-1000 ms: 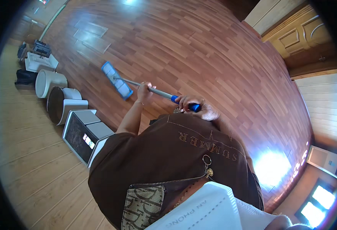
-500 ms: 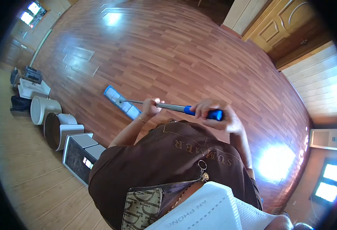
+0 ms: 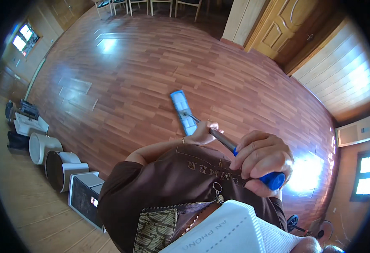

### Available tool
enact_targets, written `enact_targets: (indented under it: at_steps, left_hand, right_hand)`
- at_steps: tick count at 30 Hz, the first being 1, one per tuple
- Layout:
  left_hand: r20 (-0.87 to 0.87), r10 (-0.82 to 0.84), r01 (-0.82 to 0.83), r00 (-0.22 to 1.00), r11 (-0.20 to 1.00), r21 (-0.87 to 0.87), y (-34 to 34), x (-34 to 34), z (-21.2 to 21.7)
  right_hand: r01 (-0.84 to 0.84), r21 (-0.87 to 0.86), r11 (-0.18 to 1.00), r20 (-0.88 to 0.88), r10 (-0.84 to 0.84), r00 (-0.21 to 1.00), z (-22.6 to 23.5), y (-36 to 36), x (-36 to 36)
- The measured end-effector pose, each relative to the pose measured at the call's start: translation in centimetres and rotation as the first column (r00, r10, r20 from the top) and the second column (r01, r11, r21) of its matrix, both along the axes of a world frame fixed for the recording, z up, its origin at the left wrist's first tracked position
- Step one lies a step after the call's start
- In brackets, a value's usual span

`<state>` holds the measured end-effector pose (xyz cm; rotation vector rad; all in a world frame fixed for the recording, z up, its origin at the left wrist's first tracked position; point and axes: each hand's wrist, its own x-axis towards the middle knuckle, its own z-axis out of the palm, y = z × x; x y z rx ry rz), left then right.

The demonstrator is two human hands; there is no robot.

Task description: Mopping a large wooden floor using a flat mop.

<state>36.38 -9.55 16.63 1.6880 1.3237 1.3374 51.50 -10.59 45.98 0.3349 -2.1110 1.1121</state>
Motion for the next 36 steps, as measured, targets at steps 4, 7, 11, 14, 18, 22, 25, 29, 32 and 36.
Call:
enact_targets:
  at_steps: [4,7,11,14,18,22,25,29,32,36]
  left_hand:
    - [-0.082,-0.1,0.102,0.992,0.995,0.021,1.8,3.0,-1.2]
    - [-0.193,-0.219,0.202,0.957,0.974,-0.102,3.0,2.6,-4.1]
    - [-0.079,-0.134,0.134,0.988,0.991,-0.001,-12.8,-5.6,-4.3]
    - [0.027,-0.091,0.089,0.995,0.994,0.055,-43.0,-17.6,-8.0]
    - [0.204,-0.061,0.047,0.977,0.996,0.074,-52.7,-27.5,-7.3]
    - [0.405,-0.049,0.04,0.913,0.999,0.031,-5.8,-15.9,4.4]
    - [0.514,-0.011,0.027,0.858,0.999,-0.023,-6.3,-20.0,5.6]
    - [0.652,-0.439,0.235,0.619,0.895,0.379,-8.6,-21.8,13.9]
    - [0.43,-0.212,-0.001,0.878,0.896,0.444,-12.0,-21.9,17.9]
    - [0.043,0.342,-0.316,0.939,0.801,0.509,-11.7,-21.9,17.8]
  right_hand:
    - [0.055,-0.017,0.998,-0.113,-0.057,0.992,0.8,-0.6,-1.4]
    - [0.013,0.006,1.0,-0.12,-0.012,0.993,0.4,-0.3,-2.9]
    - [-0.052,0.022,0.998,-0.012,0.052,0.999,-1.0,0.6,-5.3]
    - [-0.127,-0.014,0.992,0.052,0.127,0.99,-2.6,0.8,-6.2]
    - [-0.144,-0.068,0.987,0.246,0.157,0.957,-6.9,2.6,-7.9]
    - [0.048,-0.273,0.961,0.531,0.109,0.84,-11.7,3.7,-10.5]
    - [0.023,-0.381,0.924,0.332,0.114,0.936,-17.2,5.8,-13.5]
    - [0.242,-0.309,0.92,0.502,-0.059,0.863,-23.5,7.5,-14.3]
    - [0.286,-0.147,0.947,0.653,-0.124,0.747,-27.6,8.5,-14.9]
    - [0.294,-0.143,0.945,0.64,-0.138,0.756,-28.8,6.3,-15.9]
